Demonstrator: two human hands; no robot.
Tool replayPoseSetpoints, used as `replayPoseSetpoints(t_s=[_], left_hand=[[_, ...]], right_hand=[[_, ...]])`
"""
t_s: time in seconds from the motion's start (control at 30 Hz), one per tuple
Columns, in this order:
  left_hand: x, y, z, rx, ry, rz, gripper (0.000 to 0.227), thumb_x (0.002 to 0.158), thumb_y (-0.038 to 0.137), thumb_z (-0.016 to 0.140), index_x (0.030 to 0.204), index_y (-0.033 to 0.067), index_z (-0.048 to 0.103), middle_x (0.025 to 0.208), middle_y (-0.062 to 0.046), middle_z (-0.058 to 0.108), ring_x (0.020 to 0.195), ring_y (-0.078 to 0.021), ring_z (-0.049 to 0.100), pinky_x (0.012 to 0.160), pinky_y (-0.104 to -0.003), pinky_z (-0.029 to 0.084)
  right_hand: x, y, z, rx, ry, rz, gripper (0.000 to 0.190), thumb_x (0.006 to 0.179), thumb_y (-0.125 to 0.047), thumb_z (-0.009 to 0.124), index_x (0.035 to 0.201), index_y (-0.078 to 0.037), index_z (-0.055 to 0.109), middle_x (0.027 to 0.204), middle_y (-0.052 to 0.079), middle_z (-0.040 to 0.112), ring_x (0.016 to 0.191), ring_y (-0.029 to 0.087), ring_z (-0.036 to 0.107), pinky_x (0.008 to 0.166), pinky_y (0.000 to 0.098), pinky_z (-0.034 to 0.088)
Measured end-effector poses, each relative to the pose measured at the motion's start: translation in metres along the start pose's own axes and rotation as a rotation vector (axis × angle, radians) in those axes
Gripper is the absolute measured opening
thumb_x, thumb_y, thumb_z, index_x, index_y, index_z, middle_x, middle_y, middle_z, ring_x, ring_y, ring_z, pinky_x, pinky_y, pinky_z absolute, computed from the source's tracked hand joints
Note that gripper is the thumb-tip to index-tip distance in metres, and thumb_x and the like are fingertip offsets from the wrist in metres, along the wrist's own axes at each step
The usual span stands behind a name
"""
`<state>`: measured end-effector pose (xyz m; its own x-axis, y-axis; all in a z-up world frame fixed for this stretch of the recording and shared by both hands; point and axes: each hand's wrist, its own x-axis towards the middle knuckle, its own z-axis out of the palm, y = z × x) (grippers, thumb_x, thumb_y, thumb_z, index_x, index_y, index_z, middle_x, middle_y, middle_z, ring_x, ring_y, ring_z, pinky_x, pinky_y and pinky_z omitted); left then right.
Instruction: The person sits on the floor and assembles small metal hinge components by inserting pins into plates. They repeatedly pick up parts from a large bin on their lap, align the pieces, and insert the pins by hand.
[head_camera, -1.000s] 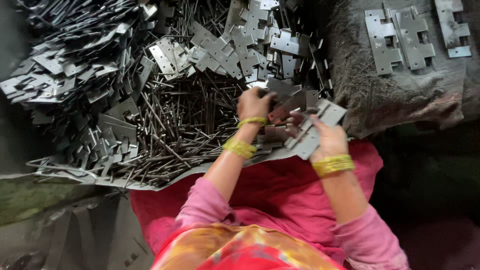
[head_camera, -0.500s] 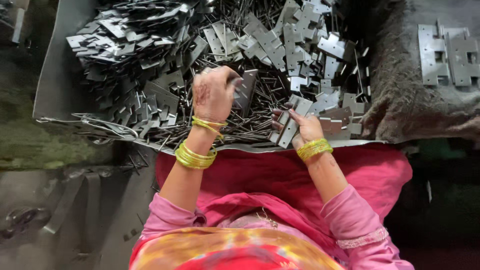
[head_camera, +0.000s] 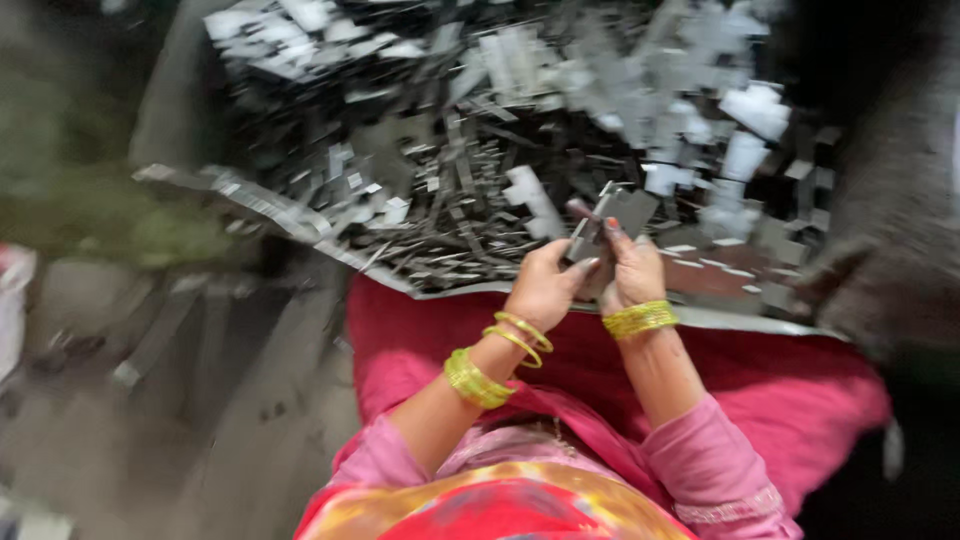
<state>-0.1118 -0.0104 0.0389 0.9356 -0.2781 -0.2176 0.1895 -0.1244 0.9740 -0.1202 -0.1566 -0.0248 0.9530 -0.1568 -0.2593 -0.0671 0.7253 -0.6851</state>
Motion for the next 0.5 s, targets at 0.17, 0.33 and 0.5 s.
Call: replayPoseSetpoints(t_s=[0.17,0.33,0.5], left_hand=[[-0.003,0.010,-0.075,0.529,-0.144,0.256,0.022,0.085,0.017,0.071,0.103,0.0048,0.075,0.088,-0.014,0.073,0.085,-0.0327,0.070,0.075,-0.045,0.055],[0.045,-0.018,-0.121,0.560,-0.371,0.288,0.021,0.085,0.024,0.070,0.099,0.0073,0.075,0.092,-0.014,0.075,0.088,-0.0328,0.072,0.079,-0.043,0.056],[0.101,-0.051,-0.186,1.266,0.675,0.246,0.027,0.081,0.033,0.073,0.089,0.0082,0.065,0.076,-0.017,0.071,0.069,-0.0375,0.069,0.058,-0.050,0.053]], right_hand=[[-0.002,-0.020,0.054,-0.896,-0.174,-0.344,0.043,0.093,-0.018,0.080,0.129,-0.008,0.059,0.109,0.012,0.068,0.097,0.025,0.067,0.087,0.0382,0.054],[-0.027,-0.067,0.071,-1.787,-0.362,0.013,0.029,0.080,-0.020,0.085,0.105,-0.007,0.077,0.081,0.011,0.073,0.072,0.028,0.069,0.066,0.0386,0.051],[-0.035,-0.083,0.010,-1.190,-0.144,-0.115,0.021,0.082,-0.012,0.084,0.096,0.000,0.076,0.079,0.004,0.073,0.072,0.007,0.057,0.065,0.0252,0.050]])
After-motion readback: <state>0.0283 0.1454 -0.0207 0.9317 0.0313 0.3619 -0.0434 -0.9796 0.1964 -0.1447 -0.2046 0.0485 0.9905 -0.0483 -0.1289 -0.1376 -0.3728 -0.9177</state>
